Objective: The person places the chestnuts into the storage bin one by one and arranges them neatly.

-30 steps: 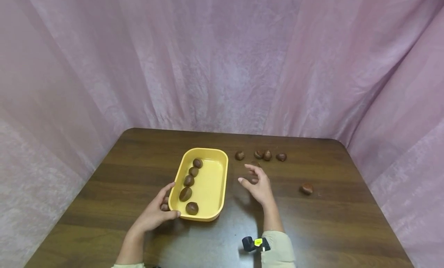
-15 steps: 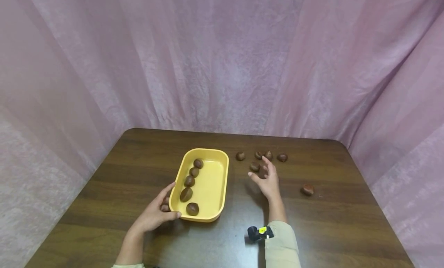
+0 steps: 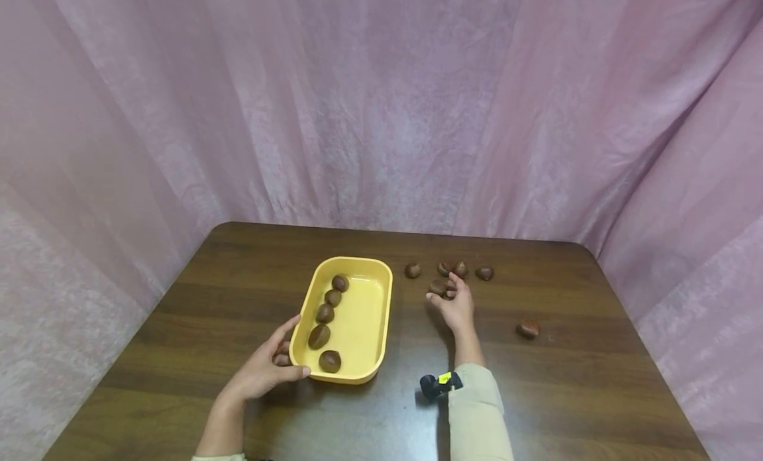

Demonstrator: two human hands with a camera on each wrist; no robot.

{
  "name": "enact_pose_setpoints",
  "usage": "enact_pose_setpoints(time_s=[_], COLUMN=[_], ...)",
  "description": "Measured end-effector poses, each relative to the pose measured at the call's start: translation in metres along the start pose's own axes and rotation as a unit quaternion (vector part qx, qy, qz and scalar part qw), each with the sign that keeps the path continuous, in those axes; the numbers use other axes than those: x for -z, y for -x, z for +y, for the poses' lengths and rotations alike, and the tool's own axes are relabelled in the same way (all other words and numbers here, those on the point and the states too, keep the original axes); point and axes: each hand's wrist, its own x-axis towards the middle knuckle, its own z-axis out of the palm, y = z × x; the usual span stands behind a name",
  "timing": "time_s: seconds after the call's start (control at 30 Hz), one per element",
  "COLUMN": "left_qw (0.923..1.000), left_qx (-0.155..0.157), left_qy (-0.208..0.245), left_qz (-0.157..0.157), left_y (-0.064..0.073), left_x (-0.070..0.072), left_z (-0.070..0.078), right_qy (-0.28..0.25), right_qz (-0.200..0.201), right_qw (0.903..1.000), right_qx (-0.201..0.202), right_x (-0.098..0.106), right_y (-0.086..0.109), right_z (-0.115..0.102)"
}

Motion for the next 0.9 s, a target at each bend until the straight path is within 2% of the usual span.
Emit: enact_pose_setpoints(time_s=[0.1, 0.27, 0.37, 0.63, 0.77, 0.9], left_qw=[1.0, 0.9999, 1.0, 0.9999, 0.9999, 0.9998], left_qx=[-0.002, 0.001, 0.002, 0.01, 0.011, 0.014], left_qy=[-0.004, -0.011, -0.006, -0.003, -0.01, -0.012], left_qz=[-0.001, 0.0, 0.001, 0.003, 0.007, 0.009], left_y=[0.001, -0.002, -0.003, 0.0, 0.0, -0.001], left_x=[0.001, 0.001, 0.001, 0.0, 0.001, 0.002], left_z=[0.001, -0.001, -0.002, -0.003, -0.002, -0.002], right_qy=[0.043, 0.113, 0.136, 0.042, -0.007, -0.029], right_qz=[0.005, 0.036, 0.052, 0.056, 0.038, 0.02], right_qw=[0.9991, 0.9929, 0.9893, 0.9972, 0.9987, 0.999], right_qx=[0.001, 0.001, 0.003, -0.027, -0.034, -0.028], right_x=[-0.003, -0.009, -0.01, -0.003, 0.0, 0.001], right_y=[-0.003, -0.006, -0.006, 0.009, 0.018, 0.024], right_z=[-0.001, 0.001, 0.002, -0.009, -0.019, -0.029])
